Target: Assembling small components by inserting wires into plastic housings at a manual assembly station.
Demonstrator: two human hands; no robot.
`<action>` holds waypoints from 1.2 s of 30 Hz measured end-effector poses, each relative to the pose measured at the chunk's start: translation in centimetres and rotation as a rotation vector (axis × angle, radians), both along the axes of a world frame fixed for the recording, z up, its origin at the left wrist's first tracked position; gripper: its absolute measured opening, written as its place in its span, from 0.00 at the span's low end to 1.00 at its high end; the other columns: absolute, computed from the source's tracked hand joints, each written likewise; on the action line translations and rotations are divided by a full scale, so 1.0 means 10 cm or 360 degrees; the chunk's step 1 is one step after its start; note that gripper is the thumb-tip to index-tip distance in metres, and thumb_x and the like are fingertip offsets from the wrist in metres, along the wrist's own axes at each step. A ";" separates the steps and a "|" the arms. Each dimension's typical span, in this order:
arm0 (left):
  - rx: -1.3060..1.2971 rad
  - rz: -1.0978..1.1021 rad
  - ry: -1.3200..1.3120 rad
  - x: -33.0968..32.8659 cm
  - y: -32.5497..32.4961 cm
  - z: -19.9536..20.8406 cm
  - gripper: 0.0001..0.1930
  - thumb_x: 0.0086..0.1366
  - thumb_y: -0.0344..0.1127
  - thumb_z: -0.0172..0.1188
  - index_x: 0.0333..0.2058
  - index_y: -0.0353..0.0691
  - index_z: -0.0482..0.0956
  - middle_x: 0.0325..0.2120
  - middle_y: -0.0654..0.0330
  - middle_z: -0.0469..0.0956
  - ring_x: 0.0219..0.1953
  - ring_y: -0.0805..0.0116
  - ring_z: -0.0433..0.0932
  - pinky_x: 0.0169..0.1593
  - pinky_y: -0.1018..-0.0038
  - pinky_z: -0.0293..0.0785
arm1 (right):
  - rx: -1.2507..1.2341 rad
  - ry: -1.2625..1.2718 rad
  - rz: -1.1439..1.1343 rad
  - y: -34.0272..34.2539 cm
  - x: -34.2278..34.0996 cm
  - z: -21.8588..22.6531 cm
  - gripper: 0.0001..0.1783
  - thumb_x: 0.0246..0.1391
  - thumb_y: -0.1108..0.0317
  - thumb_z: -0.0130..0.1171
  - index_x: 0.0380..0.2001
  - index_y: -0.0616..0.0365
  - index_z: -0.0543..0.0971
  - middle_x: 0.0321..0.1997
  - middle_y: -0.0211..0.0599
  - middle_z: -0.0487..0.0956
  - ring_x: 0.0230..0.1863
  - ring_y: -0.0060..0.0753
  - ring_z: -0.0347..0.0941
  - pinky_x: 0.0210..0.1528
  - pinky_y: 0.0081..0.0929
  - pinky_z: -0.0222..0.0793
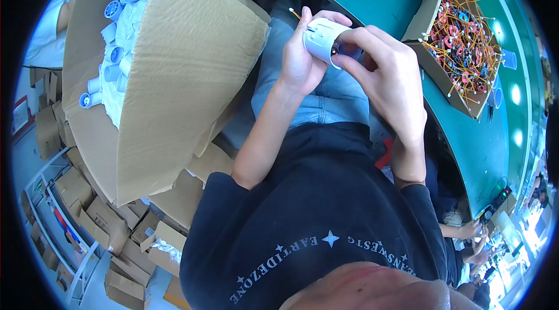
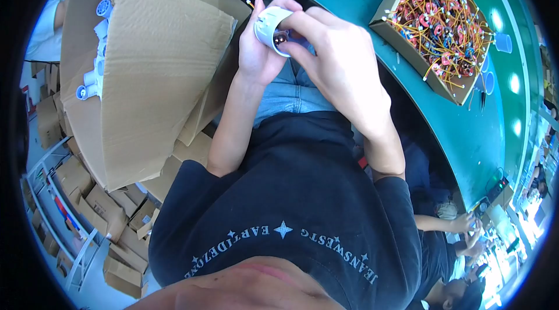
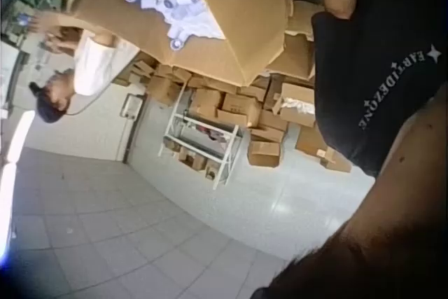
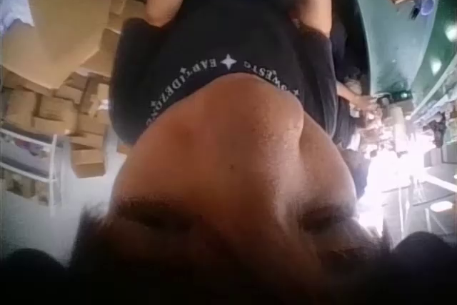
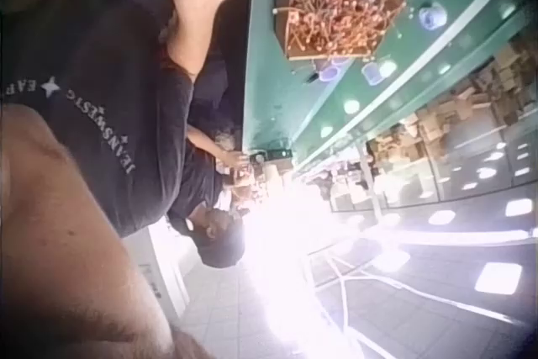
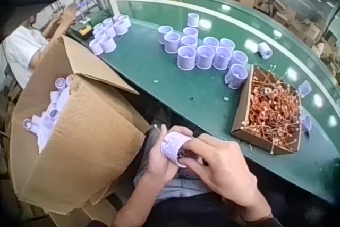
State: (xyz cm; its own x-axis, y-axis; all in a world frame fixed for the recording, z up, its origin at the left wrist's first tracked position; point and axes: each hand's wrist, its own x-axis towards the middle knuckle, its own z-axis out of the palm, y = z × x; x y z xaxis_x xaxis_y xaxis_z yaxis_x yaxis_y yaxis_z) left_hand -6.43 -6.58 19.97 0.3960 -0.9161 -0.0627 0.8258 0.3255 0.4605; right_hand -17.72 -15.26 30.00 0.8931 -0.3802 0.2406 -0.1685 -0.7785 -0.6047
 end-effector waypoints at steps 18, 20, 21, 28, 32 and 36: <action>-0.0024 -0.0385 0.0079 0.06 0.00 0.08 0.29 0.75 0.55 0.27 0.42 0.39 0.73 0.33 0.60 0.76 0.35 0.71 0.76 0.33 0.74 0.73 | -0.0189 0.0126 0.0076 -0.04 -0.11 0.05 0.14 0.50 0.74 0.57 0.42 0.54 0.77 0.36 0.38 0.78 0.33 0.45 0.77 0.32 0.33 0.73; 0.0153 -0.0236 0.0051 0.00 -0.02 0.10 0.29 0.75 0.54 0.27 0.41 0.39 0.74 0.33 0.60 0.76 0.36 0.70 0.76 0.37 0.74 0.73 | -0.0124 0.0063 0.0063 -0.02 -0.11 0.01 0.13 0.50 0.74 0.58 0.41 0.55 0.78 0.34 0.38 0.78 0.31 0.44 0.77 0.32 0.32 0.73; 0.0241 -0.0156 0.0037 -0.02 -0.02 0.11 0.29 0.75 0.54 0.27 0.41 0.39 0.74 0.33 0.59 0.76 0.37 0.70 0.76 0.39 0.74 0.73 | -0.0055 0.0004 0.0061 0.00 -0.11 -0.03 0.11 0.50 0.74 0.60 0.39 0.55 0.79 0.33 0.38 0.78 0.30 0.44 0.76 0.31 0.32 0.72; 0.0172 -0.0150 -0.0063 -0.05 -0.06 0.11 0.29 0.75 0.53 0.26 0.39 0.37 0.74 0.34 0.58 0.77 0.39 0.69 0.76 0.44 0.74 0.73 | 0.0102 0.0017 0.0089 -0.04 -0.15 0.04 0.09 0.49 0.74 0.62 0.36 0.59 0.80 0.30 0.41 0.77 0.29 0.44 0.76 0.32 0.32 0.72; 0.0177 -0.0146 -0.0102 -0.05 -0.06 0.10 0.29 0.76 0.52 0.26 0.39 0.36 0.74 0.34 0.57 0.77 0.39 0.69 0.77 0.44 0.73 0.74 | 0.0139 0.0084 0.0139 -0.04 -0.16 -0.02 0.08 0.50 0.75 0.62 0.36 0.60 0.80 0.27 0.41 0.77 0.25 0.38 0.76 0.29 0.28 0.71; 0.0208 -0.0157 -0.0253 0.00 -0.05 0.09 0.30 0.75 0.53 0.25 0.39 0.36 0.75 0.35 0.58 0.77 0.38 0.70 0.77 0.44 0.73 0.75 | 0.0470 0.0017 0.0095 -0.01 -0.19 -0.06 0.07 0.50 0.77 0.62 0.35 0.61 0.80 0.28 0.40 0.78 0.22 0.28 0.76 0.25 0.23 0.70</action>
